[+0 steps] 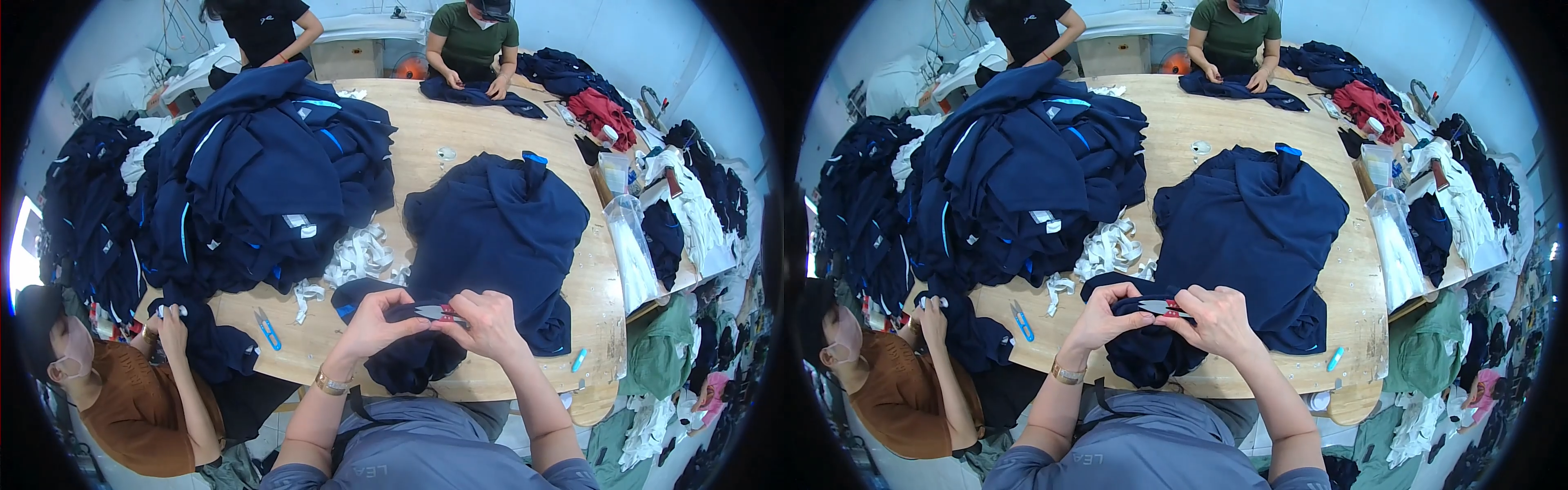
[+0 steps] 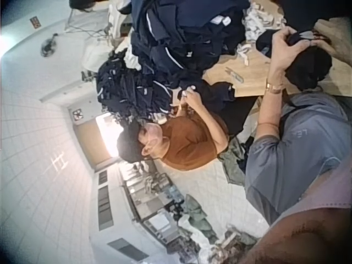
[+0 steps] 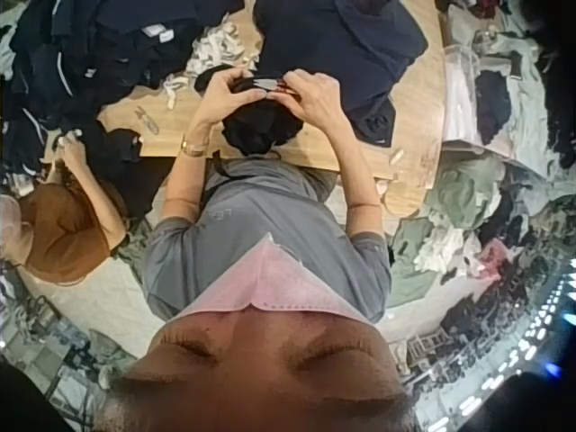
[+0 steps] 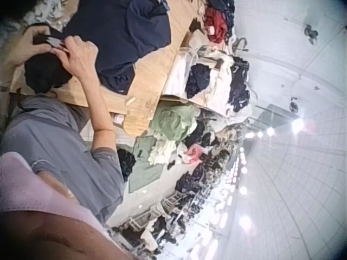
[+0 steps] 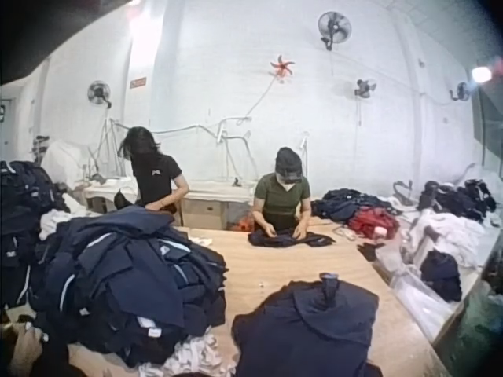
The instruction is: Trimming loose threads from blue garments using small thread snips.
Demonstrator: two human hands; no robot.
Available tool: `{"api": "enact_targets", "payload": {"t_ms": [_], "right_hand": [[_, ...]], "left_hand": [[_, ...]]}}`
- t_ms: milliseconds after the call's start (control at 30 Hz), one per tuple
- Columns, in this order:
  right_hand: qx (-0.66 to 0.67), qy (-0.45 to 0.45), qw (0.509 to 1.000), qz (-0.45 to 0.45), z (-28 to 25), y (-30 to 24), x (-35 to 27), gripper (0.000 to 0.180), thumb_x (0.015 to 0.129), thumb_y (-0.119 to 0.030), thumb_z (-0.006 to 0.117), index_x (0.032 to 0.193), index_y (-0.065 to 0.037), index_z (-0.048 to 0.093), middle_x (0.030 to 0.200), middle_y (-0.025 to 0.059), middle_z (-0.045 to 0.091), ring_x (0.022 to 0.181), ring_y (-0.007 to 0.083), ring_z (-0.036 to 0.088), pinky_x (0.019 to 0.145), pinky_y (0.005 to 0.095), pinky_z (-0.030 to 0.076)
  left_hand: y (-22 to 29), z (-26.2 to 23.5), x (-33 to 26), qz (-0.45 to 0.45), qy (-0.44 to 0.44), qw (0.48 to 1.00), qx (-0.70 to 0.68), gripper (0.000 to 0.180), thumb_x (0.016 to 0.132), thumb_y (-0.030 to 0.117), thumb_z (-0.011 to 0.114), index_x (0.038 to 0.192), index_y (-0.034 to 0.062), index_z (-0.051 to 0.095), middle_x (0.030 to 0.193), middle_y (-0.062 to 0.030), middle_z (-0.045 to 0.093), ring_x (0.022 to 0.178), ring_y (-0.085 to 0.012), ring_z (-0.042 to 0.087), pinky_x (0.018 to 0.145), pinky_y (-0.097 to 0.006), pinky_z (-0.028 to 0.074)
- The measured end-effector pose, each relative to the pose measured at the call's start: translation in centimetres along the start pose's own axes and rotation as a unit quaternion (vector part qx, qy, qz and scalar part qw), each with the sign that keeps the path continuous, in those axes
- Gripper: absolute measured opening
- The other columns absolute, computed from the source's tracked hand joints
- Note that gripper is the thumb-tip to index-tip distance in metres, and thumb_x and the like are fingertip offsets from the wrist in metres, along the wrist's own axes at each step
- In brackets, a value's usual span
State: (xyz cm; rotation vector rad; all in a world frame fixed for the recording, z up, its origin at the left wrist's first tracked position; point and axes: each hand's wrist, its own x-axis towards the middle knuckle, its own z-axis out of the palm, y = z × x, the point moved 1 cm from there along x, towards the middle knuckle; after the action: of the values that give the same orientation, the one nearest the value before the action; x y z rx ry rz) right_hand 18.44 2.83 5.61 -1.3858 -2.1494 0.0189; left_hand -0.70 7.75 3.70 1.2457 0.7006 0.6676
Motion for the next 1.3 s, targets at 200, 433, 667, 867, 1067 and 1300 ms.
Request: {"api": "enact_targets", "payload": {"t_ms": [200, 433, 667, 867, 1067, 1300], "right_hand": [[0.037, 0.006, 0.999, -0.014, 0.2, 0.3, 0.0, 0.034, 0.073, -0.040, 0.068, 0.069, -0.009, 0.052, 0.059, 0.0016, 0.052, 0.048, 0.0215, 0.052, 0.045, 0.0297, 0.038], [0.409, 0.047, 0.893, 0.184, 1.3, 1.0, -0.9, 0.020, 0.079, -0.015, 0.067, 0.082, -0.003, 0.051, 0.059, -0.0001, 0.044, 0.053, 0.0032, 0.034, 0.047, 0.0204, 0.031], [0.406, 0.025, 0.910, 0.082, 2.6, -0.3, 0.1, 0.029, 0.075, -0.002, 0.069, 0.102, -0.005, 0.059, 0.076, -0.0022, 0.057, 0.060, 0.0006, 0.045, 0.052, 0.0169, 0.037], [0.605, 0.205, 0.711, 0.295, 2.4, 1.1, 0.5, 0.009, 0.091, -0.011, 0.054, 0.092, -0.003, 0.058, 0.063, -0.0076, 0.047, 0.046, -0.0026, 0.031, 0.042, 0.0164, 0.020], [0.483, 0.048, 0.833, 0.265, 2.5, -0.6, -0.1, 0.018, 0.085, -0.005, 0.061, 0.103, -0.003, 0.062, 0.072, -0.0070, 0.053, 0.063, -0.0028, 0.042, 0.054, 0.0135, 0.033], [0.435, 0.043, 0.856, 0.276, 4.6, -1.1, 0.1, 0.004, 0.085, 0.000, 0.056, 0.088, 0.000, 0.059, 0.074, -0.0029, 0.056, 0.068, 0.0017, 0.049, 0.061, 0.0167, 0.040]], "left_hand": [[0.8, 0.2, -0.2, 0.009, -0.026, 0.999, 0.022, 0.014, 0.076, 0.007, 0.071, 0.081, 0.0015, 0.058, 0.078, -0.0006, 0.062, 0.073, -0.0048, 0.054, 0.068, -0.020, 0.044], [0.1, -0.1, 0.2, 0.051, -0.010, 0.998, 0.035, 0.015, 0.077, 0.007, 0.070, 0.084, 0.0014, 0.058, 0.081, 0.0004, 0.059, 0.076, -0.0039, 0.051, 0.070, -0.020, 0.043], [-0.3, -0.3, 0.2, 0.039, 0.003, 0.999, 0.004, 0.014, 0.077, 0.005, 0.068, 0.081, 0.0020, 0.056, 0.077, 0.0033, 0.055, 0.074, -0.0030, 0.048, 0.067, -0.020, 0.041], [-0.5, -0.6, 0.0, 0.049, 0.013, 0.999, 0.017, 0.015, 0.077, 0.006, 0.067, 0.078, 0.0030, 0.052, 0.075, 0.0040, 0.053, 0.072, -0.0031, 0.046, 0.066, -0.019, 0.040], [-1.1, -0.8, 0.1, 0.044, 0.039, 0.998, 0.023, 0.017, 0.074, 0.004, 0.067, 0.080, 0.0034, 0.051, 0.076, 0.0027, 0.053, 0.073, -0.0047, 0.048, 0.068, -0.020, 0.041], [0.4, 0.8, -0.2, 0.100, 0.092, 0.980, 0.143, 0.030, 0.071, 0.010, 0.072, 0.092, 0.0016, 0.054, 0.083, -0.0059, 0.060, 0.088, -0.0163, 0.061, 0.076, -0.029, 0.046]]}}
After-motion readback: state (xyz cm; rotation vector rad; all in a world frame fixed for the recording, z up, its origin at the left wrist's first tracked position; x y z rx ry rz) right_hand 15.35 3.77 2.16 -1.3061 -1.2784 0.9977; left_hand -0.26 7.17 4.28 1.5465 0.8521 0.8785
